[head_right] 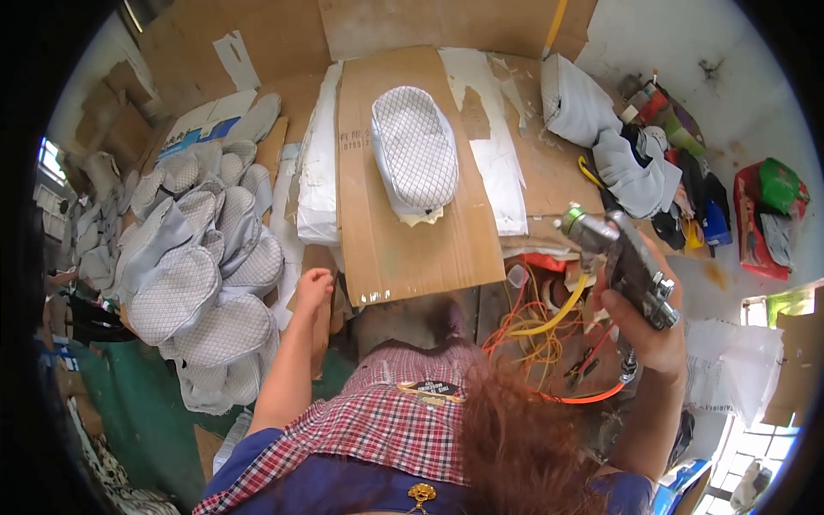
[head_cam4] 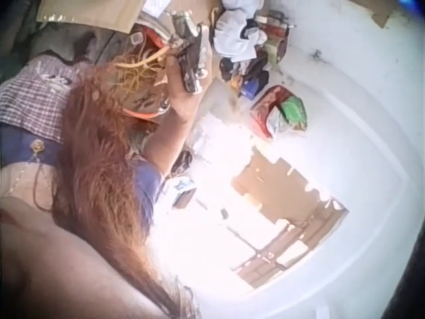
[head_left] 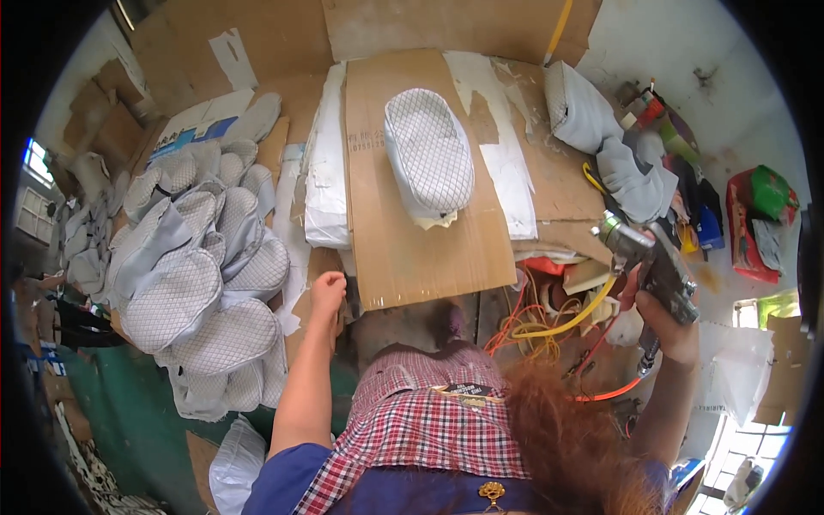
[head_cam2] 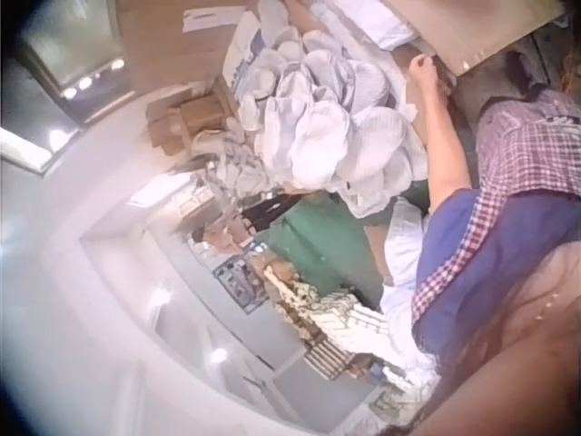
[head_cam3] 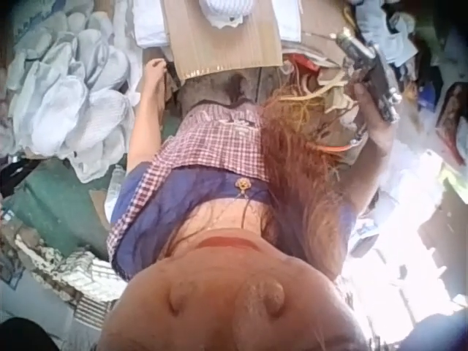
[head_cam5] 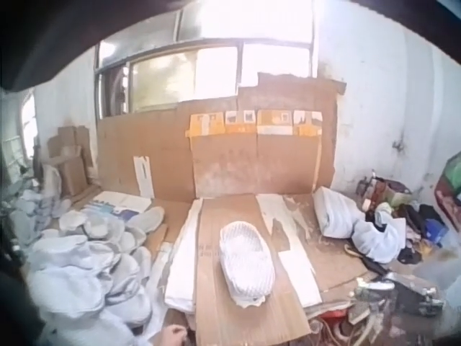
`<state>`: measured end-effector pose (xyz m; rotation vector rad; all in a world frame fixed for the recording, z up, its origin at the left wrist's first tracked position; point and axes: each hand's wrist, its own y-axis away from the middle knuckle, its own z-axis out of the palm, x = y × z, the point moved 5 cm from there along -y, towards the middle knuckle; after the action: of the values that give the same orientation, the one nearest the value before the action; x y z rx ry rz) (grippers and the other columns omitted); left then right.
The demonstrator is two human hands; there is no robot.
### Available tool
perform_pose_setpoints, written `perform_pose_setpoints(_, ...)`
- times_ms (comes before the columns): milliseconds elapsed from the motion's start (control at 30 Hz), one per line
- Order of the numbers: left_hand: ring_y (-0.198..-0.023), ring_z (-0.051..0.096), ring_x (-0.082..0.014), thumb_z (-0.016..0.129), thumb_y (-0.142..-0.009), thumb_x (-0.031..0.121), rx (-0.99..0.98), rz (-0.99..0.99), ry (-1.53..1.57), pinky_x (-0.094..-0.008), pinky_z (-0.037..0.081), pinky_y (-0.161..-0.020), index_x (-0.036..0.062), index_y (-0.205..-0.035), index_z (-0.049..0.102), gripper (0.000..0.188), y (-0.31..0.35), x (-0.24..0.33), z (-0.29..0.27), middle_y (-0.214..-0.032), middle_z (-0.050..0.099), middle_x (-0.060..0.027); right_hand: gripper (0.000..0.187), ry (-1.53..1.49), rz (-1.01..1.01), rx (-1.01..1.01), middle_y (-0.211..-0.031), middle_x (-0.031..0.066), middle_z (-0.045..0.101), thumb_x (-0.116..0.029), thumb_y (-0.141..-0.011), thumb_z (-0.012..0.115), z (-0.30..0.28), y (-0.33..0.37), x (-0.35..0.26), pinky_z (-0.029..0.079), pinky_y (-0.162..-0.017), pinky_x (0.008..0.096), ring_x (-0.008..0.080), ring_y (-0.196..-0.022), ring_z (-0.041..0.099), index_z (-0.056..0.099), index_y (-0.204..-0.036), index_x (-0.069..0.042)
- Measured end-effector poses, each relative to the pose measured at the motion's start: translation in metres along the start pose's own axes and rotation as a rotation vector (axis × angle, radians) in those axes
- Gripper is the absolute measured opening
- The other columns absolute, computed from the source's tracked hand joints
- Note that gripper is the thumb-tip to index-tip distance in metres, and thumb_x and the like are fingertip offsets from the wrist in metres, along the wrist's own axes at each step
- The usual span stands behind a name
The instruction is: Assembling padded components by fitting mesh covers and using a pneumatic tool on a factory floor.
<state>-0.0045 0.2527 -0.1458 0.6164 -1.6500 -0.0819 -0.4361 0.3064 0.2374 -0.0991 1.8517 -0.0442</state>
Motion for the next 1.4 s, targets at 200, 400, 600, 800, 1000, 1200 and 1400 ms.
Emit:
perform_pose_setpoints(200,-0.065,0.055,-0.0099,0.059,-0.074,0.01,0.107,0.264,-0.088,-0.0238,0.044,-0.06,0.0033,-0.086,0.064,0.015,-0.107,0.124,0.015,-0.071,0.061,-0.0037,0.059,0.011,0.086,-0.154,-0.08,0.0053,0.055,0.002,-0.067,0.059,-0.051,-0.043,0.037,0.044,-0.062,0.0232,0.0113,-0.07,0.054,0.04,-0.123,0.001)
perform_pose_setpoints(400,-0.074,0.055,-0.0103,0.057,-0.078,0.017,0.048,0.548,-0.265,-0.0252,0.043,-0.066,0.0014,-0.094,0.064,0.024,-0.219,0.296,0.126,-0.083,0.063,-0.003,0.061,-0.166,0.115,-0.245,-0.087,0.0075,0.056,0.003,-0.067,0.061,-0.088,-0.102,0.068,0.046,-0.067,0.0253,0.0134,-0.076,0.055,0.039,-0.123,0.001)
perform_pose_setpoints(600,-0.09,0.059,-0.0231,0.051,-0.077,0.024,-0.081,0.419,-1.008,-0.03,0.044,-0.079,0.0067,-0.094,0.064,0.027,-0.304,0.335,0.227,-0.092,0.064,-0.013,0.061,-0.223,0.085,-0.349,-0.089,0.0082,0.056,0.001,-0.069,0.064,-0.095,-0.144,0.104,0.045,-0.071,0.0268,0.0135,-0.077,0.054,0.038,-0.123,0.001)
perform_pose_setpoints(800,-0.075,0.058,-0.0253,0.052,-0.074,0.012,-0.433,0.404,-0.991,-0.0346,0.045,-0.072,0.0042,-0.081,0.064,0.016,-0.284,0.349,0.26,-0.079,0.063,-0.0124,0.06,-0.186,0.115,-0.374,-0.088,0.007,0.056,0.0,-0.067,0.065,-0.1,-0.177,0.118,0.044,-0.07,0.025,0.0122,-0.076,0.054,0.04,-0.121,0.002)
perform_pose_setpoints(1000,-0.084,0.057,-0.0276,0.058,-0.066,0.011,-0.017,1.145,-1.412,-0.0353,0.043,-0.079,0.0064,-0.081,0.064,0.017,-0.253,0.336,0.281,-0.084,0.06,-0.0157,0.06,-0.174,0.075,-0.409,-0.087,0.0077,0.057,-0.001,-0.065,0.064,-0.092,-0.195,0.112,0.045,-0.069,0.025,0.0128,-0.076,0.055,0.041,-0.121,0.002)
perform_pose_setpoints(1200,-0.077,0.057,-0.0238,0.06,-0.065,0.008,0.284,0.855,-0.279,-0.0335,0.045,-0.074,0.0047,-0.084,0.059,0.02,-0.257,0.33,0.147,-0.078,0.06,-0.0111,0.06,-0.201,0.087,-0.442,-0.095,0.008,0.056,-0.003,-0.065,0.065,-0.048,-0.194,0.09,0.045,-0.07,0.0249,0.0134,-0.078,0.055,0.041,-0.12,0.004)
perform_pose_setpoints(1400,-0.062,0.055,-0.0171,0.059,-0.067,0.009,0.563,0.658,-0.37,-0.0299,0.045,-0.06,0.0033,-0.081,0.058,0.015,-0.165,0.207,0.018,-0.067,0.059,-0.0088,0.059,-0.206,-0.124,-0.598,-0.084,0.0083,0.055,-0.019,-0.071,0.064,0.004,-0.211,0.084,0.045,-0.063,0.027,0.015,-0.071,0.054,0.039,-0.119,0.003)
